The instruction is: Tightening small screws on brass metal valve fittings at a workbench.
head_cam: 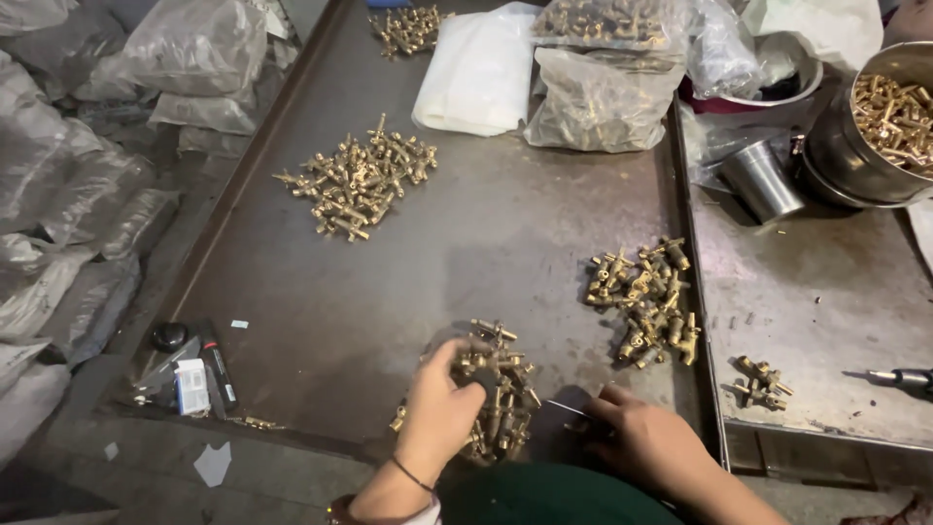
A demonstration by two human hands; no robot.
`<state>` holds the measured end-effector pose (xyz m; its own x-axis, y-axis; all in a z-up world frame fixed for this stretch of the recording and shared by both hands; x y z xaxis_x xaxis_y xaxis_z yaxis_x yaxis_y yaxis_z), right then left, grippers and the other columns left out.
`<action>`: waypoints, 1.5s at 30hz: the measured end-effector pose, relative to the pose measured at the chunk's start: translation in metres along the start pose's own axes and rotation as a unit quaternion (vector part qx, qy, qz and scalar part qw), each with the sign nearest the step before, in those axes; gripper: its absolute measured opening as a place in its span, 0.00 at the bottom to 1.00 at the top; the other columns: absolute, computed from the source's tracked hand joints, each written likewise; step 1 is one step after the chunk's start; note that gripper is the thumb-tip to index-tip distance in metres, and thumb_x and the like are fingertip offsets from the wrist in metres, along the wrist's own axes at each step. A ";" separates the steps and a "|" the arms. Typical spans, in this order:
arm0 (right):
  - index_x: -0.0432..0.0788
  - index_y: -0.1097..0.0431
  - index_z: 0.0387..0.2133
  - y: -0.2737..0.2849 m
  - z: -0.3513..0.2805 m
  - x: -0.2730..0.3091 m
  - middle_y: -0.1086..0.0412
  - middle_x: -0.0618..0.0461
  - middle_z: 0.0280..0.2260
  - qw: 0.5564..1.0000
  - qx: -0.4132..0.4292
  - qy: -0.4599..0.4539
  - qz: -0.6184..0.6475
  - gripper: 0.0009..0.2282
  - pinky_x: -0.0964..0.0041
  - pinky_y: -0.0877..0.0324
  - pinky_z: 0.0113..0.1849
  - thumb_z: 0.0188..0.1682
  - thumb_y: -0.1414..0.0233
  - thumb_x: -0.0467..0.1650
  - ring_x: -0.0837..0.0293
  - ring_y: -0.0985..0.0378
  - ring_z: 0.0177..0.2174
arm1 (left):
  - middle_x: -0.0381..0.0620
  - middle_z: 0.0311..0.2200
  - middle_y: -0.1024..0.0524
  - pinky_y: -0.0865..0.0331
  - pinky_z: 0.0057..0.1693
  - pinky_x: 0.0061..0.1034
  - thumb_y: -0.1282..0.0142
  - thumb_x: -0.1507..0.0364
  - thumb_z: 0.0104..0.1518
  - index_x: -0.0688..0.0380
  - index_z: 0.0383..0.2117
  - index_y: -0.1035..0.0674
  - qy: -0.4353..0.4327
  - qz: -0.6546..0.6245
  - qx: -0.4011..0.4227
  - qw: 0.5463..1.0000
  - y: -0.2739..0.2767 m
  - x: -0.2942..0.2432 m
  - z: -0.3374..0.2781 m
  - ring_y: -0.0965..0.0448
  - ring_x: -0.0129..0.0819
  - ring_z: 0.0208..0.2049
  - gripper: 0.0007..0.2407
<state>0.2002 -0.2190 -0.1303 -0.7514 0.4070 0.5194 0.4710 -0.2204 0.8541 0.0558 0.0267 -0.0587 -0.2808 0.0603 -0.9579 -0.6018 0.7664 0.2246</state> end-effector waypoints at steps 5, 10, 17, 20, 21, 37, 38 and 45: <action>0.47 0.26 0.46 0.026 0.017 0.027 0.27 0.46 0.45 0.997 0.032 -0.067 0.026 0.20 0.55 0.25 0.40 0.39 0.36 0.35 0.43 0.20 0.41 | 0.42 0.36 0.19 0.30 0.38 0.17 0.52 0.86 0.48 0.62 0.42 0.20 -0.090 -0.074 -0.065 0.991 0.024 0.007 0.002 0.23 0.21 0.33 0.16; 0.45 0.24 0.41 0.060 0.045 0.078 0.21 0.48 0.33 0.981 0.007 -0.147 0.125 0.18 0.60 0.24 0.38 0.38 0.35 0.35 0.52 0.17 0.33 | 0.45 0.39 0.20 0.32 0.38 0.20 0.56 0.82 0.54 0.60 0.47 0.20 0.016 -0.190 -0.140 0.972 0.034 0.026 -0.005 0.24 0.27 0.35 0.16; 0.46 0.25 0.46 0.079 0.057 0.065 0.23 0.50 0.37 0.978 -0.145 -0.140 0.058 0.17 0.56 0.25 0.34 0.42 0.39 0.36 0.47 0.20 0.30 | 0.44 0.39 0.20 0.32 0.38 0.19 0.58 0.79 0.56 0.58 0.52 0.21 0.046 -0.164 -0.186 0.968 0.042 0.071 -0.016 0.28 0.25 0.30 0.19; 0.43 0.26 0.43 0.068 0.041 0.025 0.27 0.49 0.43 0.970 -0.205 -0.103 -0.081 0.16 0.54 0.25 0.36 0.43 0.41 0.36 0.45 0.20 0.35 | 0.44 0.38 0.21 0.33 0.37 0.22 0.59 0.80 0.54 0.58 0.53 0.21 0.032 -0.158 -0.189 0.968 0.046 0.080 -0.021 0.31 0.26 0.28 0.20; 0.44 0.26 0.44 0.064 0.034 0.012 0.28 0.51 0.47 0.962 -0.199 -0.124 -0.141 0.16 0.52 0.24 0.37 0.44 0.42 0.37 0.44 0.20 0.35 | 0.43 0.38 0.21 0.33 0.36 0.23 0.60 0.80 0.52 0.58 0.52 0.21 0.021 -0.143 -0.190 0.971 0.047 0.081 -0.023 0.32 0.27 0.27 0.21; 0.42 0.25 0.43 0.064 -0.016 -0.001 0.26 0.48 0.47 0.949 -0.234 -0.195 -0.079 0.17 0.54 0.26 0.42 0.44 0.41 0.38 0.42 0.21 0.41 | 0.41 0.37 0.20 0.31 0.39 0.17 0.60 0.82 0.53 0.62 0.50 0.21 -0.002 -0.252 -0.138 0.958 0.054 0.092 -0.029 0.27 0.22 0.31 0.20; 0.42 0.24 0.42 0.060 -0.020 -0.010 0.25 0.49 0.45 0.956 -0.222 -0.183 -0.056 0.16 0.55 0.26 0.42 0.44 0.41 0.36 0.43 0.21 0.42 | 0.40 0.36 0.21 0.32 0.38 0.17 0.60 0.82 0.53 0.62 0.50 0.21 0.001 -0.249 -0.136 0.959 0.053 0.095 -0.028 0.28 0.22 0.30 0.20; 0.47 0.22 0.39 0.037 -0.034 0.031 0.22 0.54 0.38 0.984 -0.083 -0.150 0.043 0.14 0.62 0.24 0.40 0.42 0.37 0.37 0.50 0.18 0.37 | 0.41 0.28 0.24 0.35 0.32 0.20 0.58 0.82 0.54 0.60 0.52 0.22 0.030 -0.169 -0.128 0.977 0.054 0.115 -0.025 0.33 0.23 0.24 0.20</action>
<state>0.1785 -0.2450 -0.0822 -0.5299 0.6193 0.5794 0.4256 -0.3967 0.8133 -0.0278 0.0594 -0.1521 -0.0726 -0.2119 -0.9746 -0.8325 0.5510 -0.0578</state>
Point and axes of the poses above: each hand's wrist, its own z-axis towards the middle knuckle, its own y-axis out of the back of the hand, x = y × z, the point moved 2 cm from there along z, towards the middle knuckle
